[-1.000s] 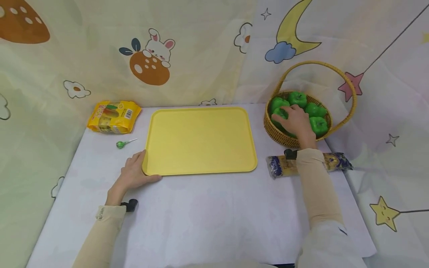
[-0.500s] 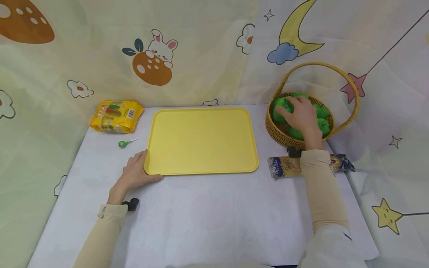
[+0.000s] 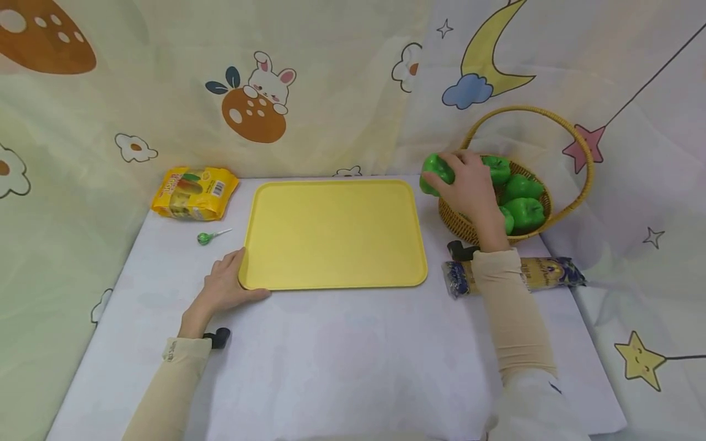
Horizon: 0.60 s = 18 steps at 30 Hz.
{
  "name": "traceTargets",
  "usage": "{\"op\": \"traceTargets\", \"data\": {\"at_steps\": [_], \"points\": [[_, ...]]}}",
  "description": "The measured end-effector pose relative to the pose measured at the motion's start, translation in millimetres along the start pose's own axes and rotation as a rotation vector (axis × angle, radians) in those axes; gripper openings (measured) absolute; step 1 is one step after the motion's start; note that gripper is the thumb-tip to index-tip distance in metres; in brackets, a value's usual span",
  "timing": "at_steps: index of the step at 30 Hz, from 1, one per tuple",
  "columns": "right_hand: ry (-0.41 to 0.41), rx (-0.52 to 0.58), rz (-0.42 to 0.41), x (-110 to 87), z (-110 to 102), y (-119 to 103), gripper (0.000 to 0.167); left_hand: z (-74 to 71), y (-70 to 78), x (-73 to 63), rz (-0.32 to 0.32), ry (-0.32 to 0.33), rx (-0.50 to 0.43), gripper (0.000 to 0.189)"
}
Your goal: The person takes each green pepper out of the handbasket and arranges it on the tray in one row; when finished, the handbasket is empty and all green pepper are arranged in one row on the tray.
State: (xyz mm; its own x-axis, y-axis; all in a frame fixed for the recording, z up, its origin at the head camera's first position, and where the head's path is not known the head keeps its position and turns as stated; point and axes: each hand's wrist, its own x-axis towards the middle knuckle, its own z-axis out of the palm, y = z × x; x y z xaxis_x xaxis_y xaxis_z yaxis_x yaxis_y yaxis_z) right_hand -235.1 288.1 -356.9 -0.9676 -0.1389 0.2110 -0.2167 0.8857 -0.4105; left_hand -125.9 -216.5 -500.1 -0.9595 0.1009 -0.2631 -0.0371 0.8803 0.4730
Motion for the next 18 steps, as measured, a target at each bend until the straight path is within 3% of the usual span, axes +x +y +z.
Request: {"op": "traceTargets", "data": {"at_steps": [7,18], "points": [[-0.071,0.034,-0.044,8.6,26,-22,0.068,0.2,-0.5,-0.5,-0.003,0.012,0.008,0.126],[-0.160,0.090,-0.120,23.0,83,-61,0.063,2.6,0.3,-1.4,-0.001,0.013,-0.003,0.124]]}}
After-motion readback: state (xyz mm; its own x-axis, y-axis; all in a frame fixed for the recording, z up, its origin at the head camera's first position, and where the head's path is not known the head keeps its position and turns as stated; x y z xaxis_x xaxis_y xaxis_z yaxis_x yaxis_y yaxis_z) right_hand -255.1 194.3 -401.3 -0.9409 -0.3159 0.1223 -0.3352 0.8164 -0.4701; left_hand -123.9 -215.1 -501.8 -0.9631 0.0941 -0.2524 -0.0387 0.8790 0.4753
